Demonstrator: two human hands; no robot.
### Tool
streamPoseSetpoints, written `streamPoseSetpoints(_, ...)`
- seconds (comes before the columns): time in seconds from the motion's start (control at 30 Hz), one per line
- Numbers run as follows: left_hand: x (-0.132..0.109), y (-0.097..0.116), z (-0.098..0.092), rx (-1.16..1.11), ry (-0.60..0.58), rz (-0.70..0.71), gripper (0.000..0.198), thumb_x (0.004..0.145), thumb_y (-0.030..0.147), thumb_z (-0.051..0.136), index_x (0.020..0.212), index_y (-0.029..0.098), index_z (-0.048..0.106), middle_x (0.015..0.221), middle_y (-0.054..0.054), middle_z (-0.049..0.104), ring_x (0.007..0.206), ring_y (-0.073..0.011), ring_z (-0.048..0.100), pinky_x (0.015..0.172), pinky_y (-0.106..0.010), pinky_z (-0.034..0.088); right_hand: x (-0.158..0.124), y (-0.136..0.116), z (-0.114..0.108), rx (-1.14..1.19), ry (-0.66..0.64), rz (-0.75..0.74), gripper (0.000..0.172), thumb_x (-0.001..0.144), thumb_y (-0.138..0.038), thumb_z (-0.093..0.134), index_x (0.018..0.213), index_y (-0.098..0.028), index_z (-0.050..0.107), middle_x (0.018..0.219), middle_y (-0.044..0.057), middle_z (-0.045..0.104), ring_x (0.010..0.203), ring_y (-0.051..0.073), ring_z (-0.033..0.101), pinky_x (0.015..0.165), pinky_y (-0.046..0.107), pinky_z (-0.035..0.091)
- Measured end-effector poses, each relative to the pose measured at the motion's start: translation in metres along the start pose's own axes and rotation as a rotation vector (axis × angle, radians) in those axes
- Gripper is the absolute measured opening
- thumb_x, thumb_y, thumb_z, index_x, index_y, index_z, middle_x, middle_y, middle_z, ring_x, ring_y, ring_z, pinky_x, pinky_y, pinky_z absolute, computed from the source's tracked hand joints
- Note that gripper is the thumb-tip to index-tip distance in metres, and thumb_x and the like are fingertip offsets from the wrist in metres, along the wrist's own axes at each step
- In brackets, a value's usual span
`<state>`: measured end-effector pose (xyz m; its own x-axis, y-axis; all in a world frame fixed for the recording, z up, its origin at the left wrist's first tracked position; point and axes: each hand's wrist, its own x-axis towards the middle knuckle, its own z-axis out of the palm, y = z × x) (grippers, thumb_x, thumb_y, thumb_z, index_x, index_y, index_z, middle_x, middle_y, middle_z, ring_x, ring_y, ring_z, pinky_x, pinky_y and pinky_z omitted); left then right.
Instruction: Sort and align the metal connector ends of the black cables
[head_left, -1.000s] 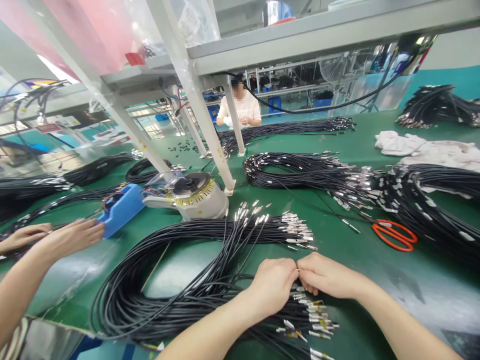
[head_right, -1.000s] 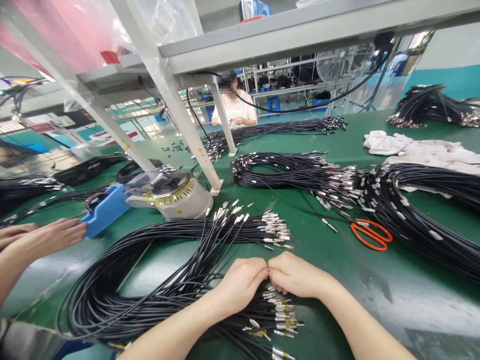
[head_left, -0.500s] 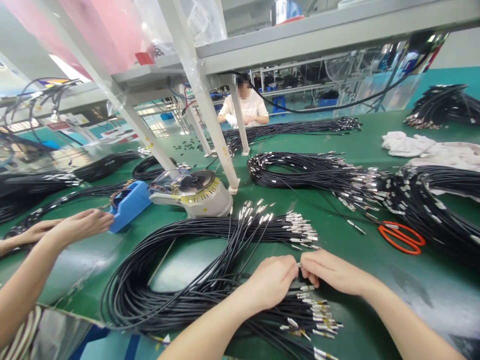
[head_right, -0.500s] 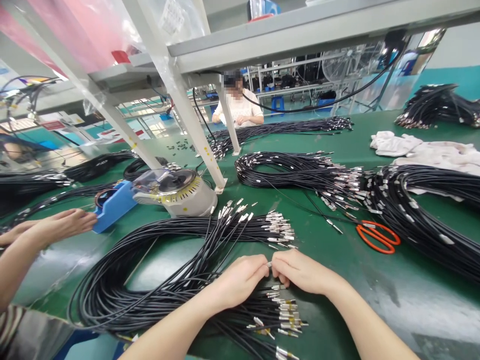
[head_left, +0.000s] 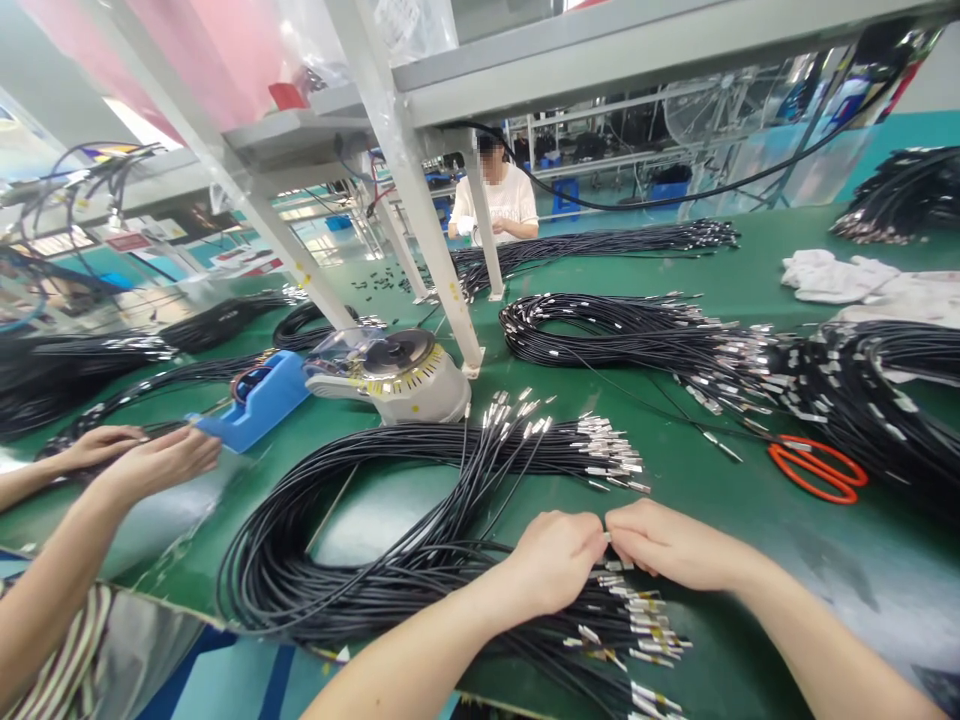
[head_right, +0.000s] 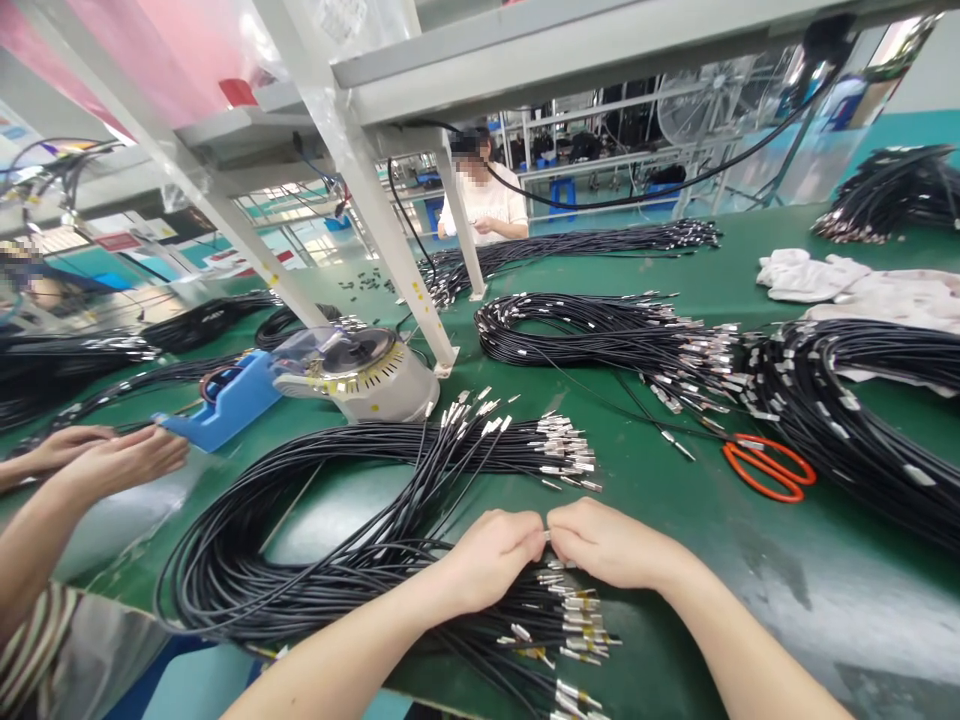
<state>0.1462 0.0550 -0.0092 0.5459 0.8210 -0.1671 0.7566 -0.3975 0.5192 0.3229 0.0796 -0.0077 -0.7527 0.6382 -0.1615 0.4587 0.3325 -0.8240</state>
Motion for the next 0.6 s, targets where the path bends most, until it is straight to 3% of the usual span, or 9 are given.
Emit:
streamPoseSetpoints(0.3, 0.003, 0.002, -0.004, -0.103, 0.039, -0.007, 0.029, 0.089, 0.026, 0.035, 0.071, 0.019, 0.057, 0.070, 0.001, 0.060, 0.068, -0.0144, 0.054, 0.065, -0.023, 0.039, -0.003, 0.005, -0.002, 0.134, 0.027, 0.032, 0.031, 0.088, -0.032, 0.033, 0.061, -0.019, 0.044, 0.051, -0.004, 0.045, 0.047, 0.011, 0.044, 0.050, 0.022, 0.037)
streamPoseSetpoints(0.37, 0.004, 0.001, -0.011, -0.230, 0.148, 0.027, 0.029, 0.089, 0.026, 0.035, 0.071, 0.019, 0.057, 0.070, 0.001, 0.058, 0.068, -0.0131, 0.053, 0.066, -0.022, 0.039, -0.004, 0.005, -0.005, 0.179, 0.052, 0.009, 0.033, 0.089, -0.036, 0.033, 0.066, -0.018, 0.048, 0.051, -0.004, 0.046, 0.048, 0.012, 0.046, 0.054, 0.024, 0.039)
streamPoseSetpoints(0.43, 0.002, -0.003, -0.025, -0.407, 0.331, 0.039, 0.030, 0.089, 0.028, 0.035, 0.071, 0.017, 0.057, 0.066, 0.002, 0.055, 0.064, -0.0119, 0.051, 0.064, -0.021, 0.040, -0.006, 0.005, -0.008, 0.112, 0.057, 0.010, 0.028, 0.087, -0.036, 0.039, 0.070, -0.017, 0.051, 0.053, -0.003, 0.049, 0.051, 0.012, 0.047, 0.055, 0.023, 0.038)
streamPoseSetpoints(0.53, -0.011, -0.016, -0.065, -0.591, 0.625, 0.025, 0.028, 0.086, 0.030, 0.041, 0.071, 0.015, 0.059, 0.061, 0.001, 0.052, 0.063, -0.0118, 0.050, 0.063, -0.022, 0.041, -0.009, 0.004, -0.009, -0.152, 0.034, 0.109, 0.008, 0.076, -0.027, 0.053, 0.078, -0.019, 0.055, 0.056, -0.004, 0.049, 0.053, 0.012, 0.045, 0.051, 0.022, 0.031)
streamPoseSetpoints(0.6, -0.021, -0.029, -0.097, -0.578, 0.767, 0.017, 0.024, 0.083, 0.031, 0.048, 0.074, 0.015, 0.064, 0.074, -0.001, 0.058, 0.073, -0.0130, 0.053, 0.066, -0.022, 0.041, -0.010, 0.004, -0.004, -0.320, 0.021, 0.172, 0.008, 0.069, -0.019, 0.055, 0.077, -0.020, 0.055, 0.055, -0.004, 0.048, 0.055, 0.013, 0.044, 0.050, 0.022, 0.028)
